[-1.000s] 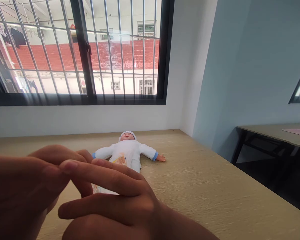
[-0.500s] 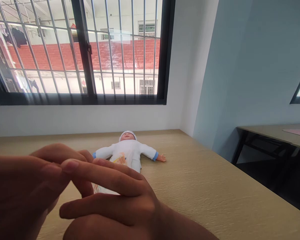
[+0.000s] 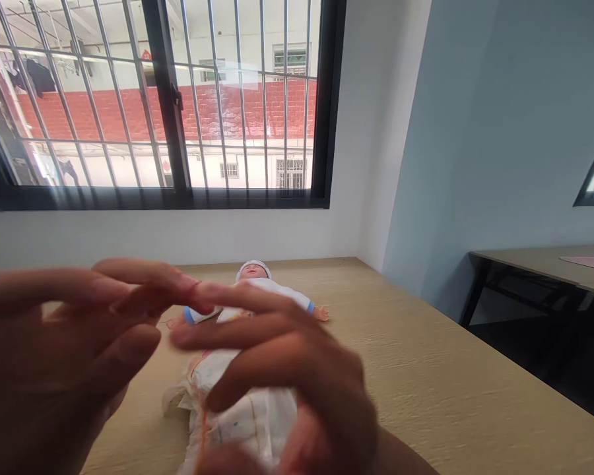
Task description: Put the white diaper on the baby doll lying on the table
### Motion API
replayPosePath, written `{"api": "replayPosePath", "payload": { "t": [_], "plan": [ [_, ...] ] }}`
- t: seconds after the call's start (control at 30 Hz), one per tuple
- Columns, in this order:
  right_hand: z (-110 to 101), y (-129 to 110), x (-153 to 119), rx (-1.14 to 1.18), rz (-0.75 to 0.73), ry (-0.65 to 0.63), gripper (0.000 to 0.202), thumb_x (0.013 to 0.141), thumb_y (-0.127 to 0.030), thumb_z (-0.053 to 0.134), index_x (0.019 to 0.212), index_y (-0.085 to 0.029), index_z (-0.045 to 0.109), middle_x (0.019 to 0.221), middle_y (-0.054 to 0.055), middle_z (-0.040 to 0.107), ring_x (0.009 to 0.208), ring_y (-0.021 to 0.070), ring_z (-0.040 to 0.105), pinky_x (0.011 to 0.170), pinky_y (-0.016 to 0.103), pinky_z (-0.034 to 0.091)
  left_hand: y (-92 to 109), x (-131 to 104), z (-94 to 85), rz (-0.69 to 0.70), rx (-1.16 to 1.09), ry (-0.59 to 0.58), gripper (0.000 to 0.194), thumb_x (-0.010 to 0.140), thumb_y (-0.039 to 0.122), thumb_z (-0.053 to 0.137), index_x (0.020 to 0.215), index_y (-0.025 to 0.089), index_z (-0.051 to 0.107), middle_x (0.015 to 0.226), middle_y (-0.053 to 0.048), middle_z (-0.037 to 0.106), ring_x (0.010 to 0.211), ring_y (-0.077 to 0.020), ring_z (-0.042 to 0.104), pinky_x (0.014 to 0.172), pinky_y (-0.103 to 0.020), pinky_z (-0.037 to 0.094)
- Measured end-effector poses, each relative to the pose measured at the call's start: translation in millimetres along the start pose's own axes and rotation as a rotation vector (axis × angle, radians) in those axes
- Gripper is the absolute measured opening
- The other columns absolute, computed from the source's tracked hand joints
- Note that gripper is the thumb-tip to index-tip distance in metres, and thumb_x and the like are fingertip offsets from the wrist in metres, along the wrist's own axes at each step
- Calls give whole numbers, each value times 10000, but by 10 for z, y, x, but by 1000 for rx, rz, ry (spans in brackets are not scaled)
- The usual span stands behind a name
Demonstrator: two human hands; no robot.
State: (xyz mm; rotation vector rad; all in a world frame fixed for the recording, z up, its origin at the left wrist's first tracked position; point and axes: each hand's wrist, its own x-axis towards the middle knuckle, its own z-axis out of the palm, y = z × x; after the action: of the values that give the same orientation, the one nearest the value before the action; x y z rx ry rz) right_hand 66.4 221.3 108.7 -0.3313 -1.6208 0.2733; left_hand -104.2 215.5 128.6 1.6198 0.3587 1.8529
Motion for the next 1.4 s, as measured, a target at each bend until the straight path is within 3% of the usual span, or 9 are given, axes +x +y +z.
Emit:
{"api": "replayPosePath", "payload": {
  "t": [0.1, 0.27, 0.4, 0.53, 0.7, 0.93, 1.07, 1.23, 1.4],
  "plan": [
    [-43, 68, 123, 252, 47, 139, 54, 938, -319, 697, 898, -283, 694, 1007, -37, 784, 1115, 185, 687, 1109, 310, 511, -16, 106, -33, -31, -121, -50, 163, 782, 130, 782, 799, 230, 653, 841, 28, 705, 832, -156, 675, 773, -244, 629],
    [-48, 82, 111, 368, 131, 50, 118, 922, -143, 682, 907, -259, 667, 939, -26, 721, 947, 127, 687, 1056, 237, 538, -9, 151, 21, -209, -385, -31, 422, 627, 61, 741, 614, 189, 339, 638, 59, 467, 620, -78, 500, 588, -132, 569],
    [-64, 132, 115, 319, 138, -15, 160, 905, -112, 673, 918, -262, 620, 908, -44, 705, 914, 109, 671, 998, 226, 539, -29, 147, 38, -211, -371, -37, 437, 651, 45, 715, 615, 186, 302, 630, 67, 440, 610, -68, 468, 585, -126, 555],
    [-76, 525, 230, 99, 333, -295, 132, 916, -328, 719, 931, -272, 600, 952, -31, 684, 876, 133, 647, 855, 284, 547, -82, 237, -126, -145, -330, -60, 311, 691, 117, 806, 655, 176, 503, 670, 51, 533, 648, -100, 539, 596, -191, 571],
    [64, 981, 279, -21, 524, -647, 144, 865, -338, 762, 895, -216, 692, 914, 20, 733, 847, 183, 683, 748, 318, 534, -171, 360, -359, -216, -321, -60, 174, 784, 134, 749, 734, 183, 589, 689, 38, 550, 667, -112, 587, 621, -206, 557],
    [185, 514, 359, 59, 402, -437, 171, 945, -435, 669, 977, -276, 615, 969, -13, 669, 908, 138, 670, 834, 264, 572, -7, 329, -284, -231, -520, -79, 286, 699, 166, 715, 636, 183, 437, 651, 30, 453, 643, -112, 501, 614, -212, 577],
    [320, 214, 448, -120, 277, -264, 200, 916, -411, 692, 1100, -375, 622, 1113, -57, 718, 993, 166, 710, 855, 297, 603, 52, 324, -101, -189, -791, 209, 384, 860, 323, 518, 622, 223, 234, 610, 11, 425, 593, -130, 516, 607, -258, 589],
    [325, 299, 466, -370, 182, -313, 377, 963, -437, 619, 1326, -495, 532, 1169, -121, 757, 1027, 159, 755, 843, 285, 649, -66, 411, 25, -331, -923, 458, 366, 910, 393, 339, 605, 239, 207, 544, 1, 393, 492, -136, 503, 553, -298, 592],
    [207, 521, 480, -403, 201, -355, 281, 908, -456, 687, 1178, -481, 611, 1090, -129, 773, 981, 196, 771, 823, 351, 673, -214, 515, -47, -449, -908, 516, 403, 865, 427, 365, 549, 243, 195, 497, -8, 355, 450, -146, 446, 482, -316, 569]
  ]
}}
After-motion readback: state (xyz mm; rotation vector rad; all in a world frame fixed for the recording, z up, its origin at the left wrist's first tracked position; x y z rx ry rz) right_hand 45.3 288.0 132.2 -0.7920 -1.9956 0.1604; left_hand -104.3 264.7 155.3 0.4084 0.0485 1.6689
